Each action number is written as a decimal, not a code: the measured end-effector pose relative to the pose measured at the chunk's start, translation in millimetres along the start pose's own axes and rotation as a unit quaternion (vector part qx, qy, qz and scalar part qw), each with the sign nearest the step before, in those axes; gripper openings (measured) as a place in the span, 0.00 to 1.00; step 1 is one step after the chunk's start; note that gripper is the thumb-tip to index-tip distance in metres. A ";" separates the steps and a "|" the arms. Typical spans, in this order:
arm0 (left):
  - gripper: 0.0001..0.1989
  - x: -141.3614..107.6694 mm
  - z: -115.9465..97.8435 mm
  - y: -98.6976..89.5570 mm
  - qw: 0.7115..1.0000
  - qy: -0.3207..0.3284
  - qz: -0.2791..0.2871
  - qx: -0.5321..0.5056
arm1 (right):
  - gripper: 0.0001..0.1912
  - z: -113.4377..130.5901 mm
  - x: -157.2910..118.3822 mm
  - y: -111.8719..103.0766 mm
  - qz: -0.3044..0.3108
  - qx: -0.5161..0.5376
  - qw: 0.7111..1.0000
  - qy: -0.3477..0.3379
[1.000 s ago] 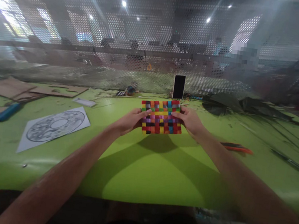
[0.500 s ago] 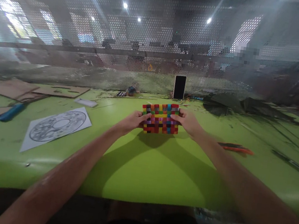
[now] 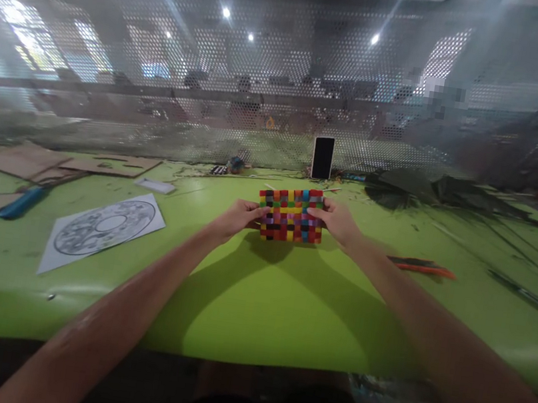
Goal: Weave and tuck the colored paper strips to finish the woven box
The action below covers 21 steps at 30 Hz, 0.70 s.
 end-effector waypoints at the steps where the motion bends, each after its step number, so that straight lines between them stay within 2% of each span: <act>1: 0.14 0.1 -0.3 -0.2 1.000 0.005 0.000 0.000 | 0.08 0.1 -0.8 0.8 0.002 0.009 1.000 0.001; 8: 0.14 -0.2 1.3 3.1 1.000 0.029 -0.006 -0.005 | 0.07 -2.0 -10.7 12.4 0.048 0.092 0.994 0.043; 10: 0.15 -1.1 -0.8 3.6 0.999 0.049 -0.008 -0.022 | 0.10 0.9 -12.3 13.1 0.049 0.094 0.994 0.022; 12: 0.18 -2.3 -6.8 2.0 0.995 0.085 -0.010 -0.053 | 0.11 10.7 -12.6 9.0 0.031 0.088 0.994 -0.058; 14: 0.23 -3.0 -13.3 -1.5 0.989 0.105 -0.010 -0.106 | 0.11 25.7 -14.2 4.0 0.030 0.058 0.981 -0.184; 15: 0.26 -2.7 -14.9 -3.5 0.985 0.095 -0.009 -0.141 | 0.12 32.8 -16.1 3.1 0.045 0.030 0.966 -0.252; 17: 0.29 -1.2 -12.9 -4.9 0.978 0.031 0.004 -0.205 | 0.15 39.9 -20.1 3.7 0.071 -0.034 0.933 -0.352; 19: 0.31 -0.4 -6.3 -2.8 0.973 -0.044 0.019 -0.224 | 0.17 35.0 -22.9 10.0 0.107 -0.091 0.911 -0.387; 21: 0.28 -0.2 -0.8 -0.5 0.976 -0.065 0.018 -0.209 | 0.16 21.7 -25.8 21.2 0.161 -0.131 0.905 -0.372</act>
Point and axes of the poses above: each hand's wrist, its own x-axis towards the middle knuckle, its own y-axis out of the palm, z = x × y, the point moved 4 cm from there along x, towards the middle knuckle, and after that the axes turned 8 degrees about -z, right-handed, at the moved point
